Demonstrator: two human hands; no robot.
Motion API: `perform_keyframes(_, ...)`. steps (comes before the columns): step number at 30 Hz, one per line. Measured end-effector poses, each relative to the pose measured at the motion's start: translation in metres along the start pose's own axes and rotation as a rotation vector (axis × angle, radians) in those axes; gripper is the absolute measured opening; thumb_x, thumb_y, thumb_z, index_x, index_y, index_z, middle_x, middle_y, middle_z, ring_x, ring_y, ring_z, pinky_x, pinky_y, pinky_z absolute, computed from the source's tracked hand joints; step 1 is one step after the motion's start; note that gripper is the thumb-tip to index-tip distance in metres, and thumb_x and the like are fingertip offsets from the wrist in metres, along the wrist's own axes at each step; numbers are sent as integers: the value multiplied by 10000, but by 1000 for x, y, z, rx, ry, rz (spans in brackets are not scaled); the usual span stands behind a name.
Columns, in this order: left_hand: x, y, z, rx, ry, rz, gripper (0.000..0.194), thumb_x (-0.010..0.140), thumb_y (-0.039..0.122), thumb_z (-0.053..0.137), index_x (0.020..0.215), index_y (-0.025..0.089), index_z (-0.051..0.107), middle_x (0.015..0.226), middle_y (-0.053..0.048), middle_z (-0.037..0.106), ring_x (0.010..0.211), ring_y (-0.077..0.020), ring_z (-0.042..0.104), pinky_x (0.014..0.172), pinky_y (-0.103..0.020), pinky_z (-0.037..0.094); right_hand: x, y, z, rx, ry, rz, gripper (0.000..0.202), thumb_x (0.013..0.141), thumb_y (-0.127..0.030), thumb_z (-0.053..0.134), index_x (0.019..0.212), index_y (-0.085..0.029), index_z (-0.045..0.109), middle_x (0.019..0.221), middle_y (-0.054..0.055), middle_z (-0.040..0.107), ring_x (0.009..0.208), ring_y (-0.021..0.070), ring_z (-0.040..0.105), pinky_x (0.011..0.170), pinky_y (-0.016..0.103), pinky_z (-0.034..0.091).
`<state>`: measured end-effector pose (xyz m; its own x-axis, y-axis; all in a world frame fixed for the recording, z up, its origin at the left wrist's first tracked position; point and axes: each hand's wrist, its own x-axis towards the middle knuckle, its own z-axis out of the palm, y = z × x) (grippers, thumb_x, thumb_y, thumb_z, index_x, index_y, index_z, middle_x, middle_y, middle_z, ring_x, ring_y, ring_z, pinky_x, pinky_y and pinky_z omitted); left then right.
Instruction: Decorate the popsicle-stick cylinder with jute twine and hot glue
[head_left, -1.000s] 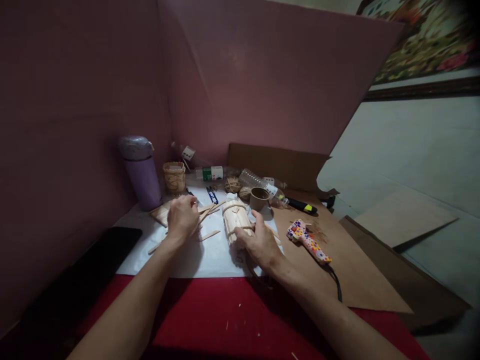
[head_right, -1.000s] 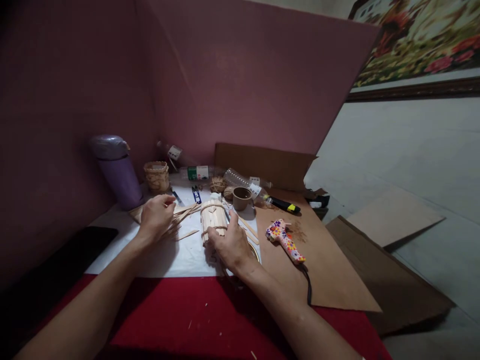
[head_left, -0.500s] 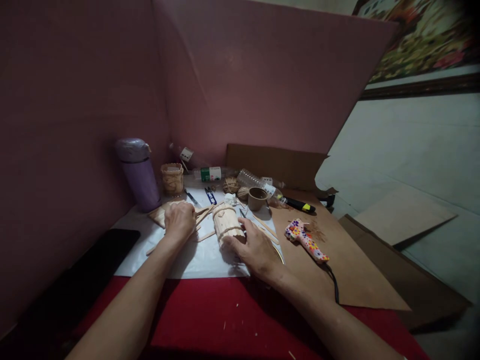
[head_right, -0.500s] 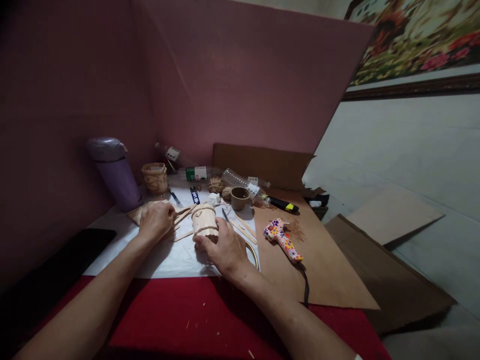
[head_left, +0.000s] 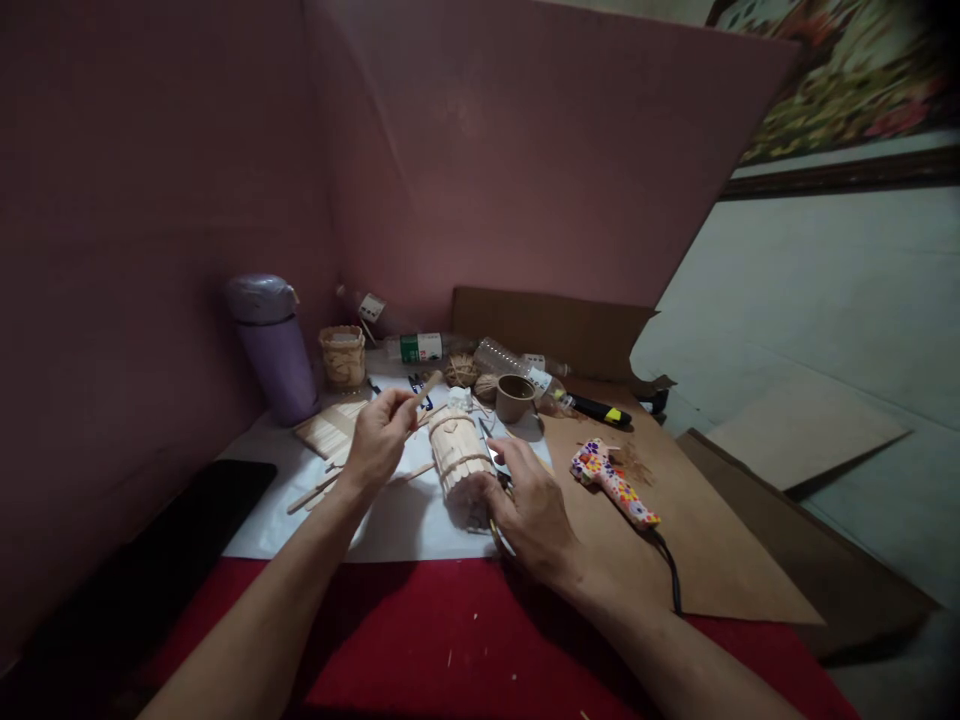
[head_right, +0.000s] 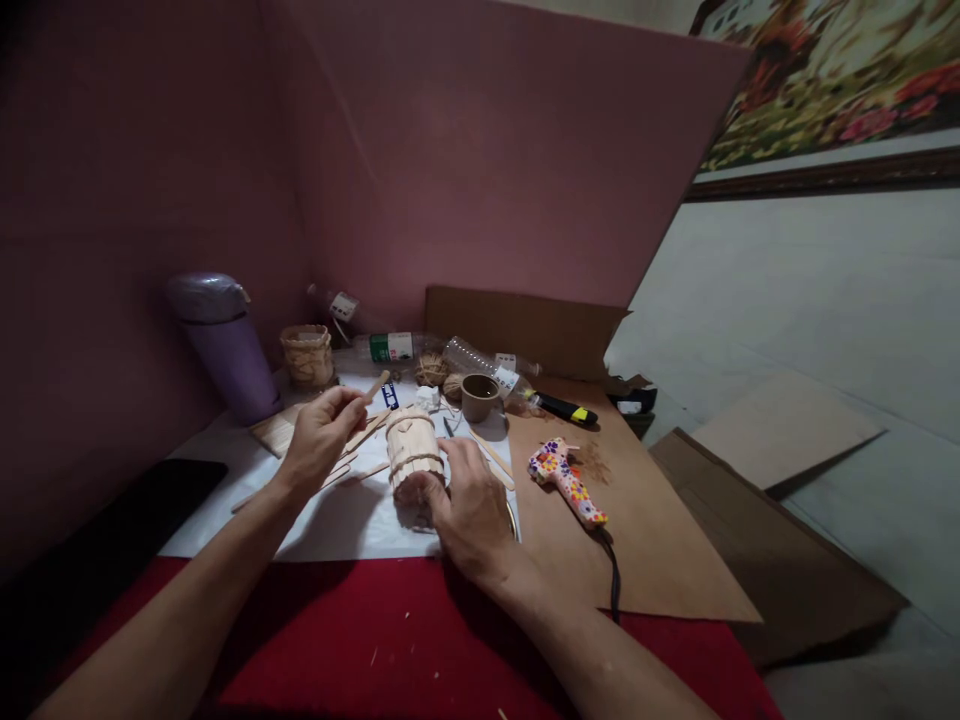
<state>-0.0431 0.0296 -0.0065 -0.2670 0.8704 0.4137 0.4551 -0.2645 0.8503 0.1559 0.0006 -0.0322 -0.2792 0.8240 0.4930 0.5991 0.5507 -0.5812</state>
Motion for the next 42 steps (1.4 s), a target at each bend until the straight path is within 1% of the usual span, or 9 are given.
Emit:
perform_keyframes(6, -32, 24, 13, -290, -391, 92, 213, 755, 342, 689, 630, 170, 679, 554, -15, 590, 517, -124, 503, 502, -234, 390, -5, -1, -11, 247, 146, -53, 211, 936, -360, 495, 1041, -203, 587, 851, 39, 636, 732, 175, 602, 648, 279, 473)
perform_keyframes(12, -39, 28, 10, -183, -314, 300, 67, 746, 237, 697, 739, 219, 761, 663, -44, 701, 590, -157, 600, 594, -262, 468, -6, 0, -18, 234, 92, -85, 225, 945, -318, 475, 789, -203, 587, 683, 1, 570, 622, 139, 532, 591, 254, 418)
perform_keyframes(16, -30, 30, 3, -491, -122, 112, 83, 670, 187, 756, 750, 206, 754, 581, -14, 667, 465, -132, 571, 447, -235, 431, -3, 6, -17, 320, 113, -15, 244, 926, -356, 516, 751, -197, 575, 639, -14, 534, 583, 126, 494, 550, 242, 397)
perform_keyframes(20, -32, 35, 7, -865, -284, -91, 304, 627, 207, 802, 925, 181, 747, 778, -65, 744, 587, -185, 677, 485, -260, 505, -6, -2, -9, 502, 198, 100, 272, 910, -415, 535, 744, -202, 564, 582, -40, 473, 504, 105, 426, 476, 224, 358)
perform_keyframes(23, -40, 37, 19, -871, -421, -184, 198, 674, 284, 791, 766, 117, 738, 629, -77, 714, 522, -184, 664, 510, -282, 531, -8, -9, -5, 561, 138, 100, 297, 887, -438, 562, 708, -201, 580, 553, -40, 489, 483, 102, 437, 471, 224, 372)
perform_keyframes(27, -43, 37, 27, -895, -368, -261, 333, 674, 405, 790, 745, 91, 703, 592, -88, 701, 461, -169, 635, 408, -240, 483, -1, -5, -15, 538, 138, 96, 307, 865, -451, 578, 688, -201, 559, 538, -45, 476, 471, 101, 424, 451, 223, 355)
perform_keyframes(31, -33, 33, 22, -920, -274, -299, 342, 696, 391, 780, 686, 63, 684, 631, -117, 714, 460, -123, 618, 413, -191, 479, 7, 7, -38, 394, 173, 166, 269, 890, -408, 538, 710, -208, 529, 580, -32, 512, 508, 115, 462, 480, 233, 368)
perform_keyframes(38, -29, 32, 19, -953, -227, -397, 288, 762, 319, 734, 655, 75, 624, 569, -90, 686, 420, -117, 607, 370, -170, 452, -21, -3, -51, -406, -229, 154, 112, 841, -286, 605, 780, -216, 541, 814, 62, 646, 740, 230, 602, 625, 318, 386)
perform_keyframes(42, -30, 32, 20, -952, -225, -413, 269, 792, 307, 708, 680, 87, 600, 544, -76, 670, 405, -120, 603, 355, -167, 440, -28, -16, -44, -524, -355, 200, 97, 813, -203, 604, 832, -214, 510, 898, 92, 650, 808, 256, 619, 642, 320, 389)
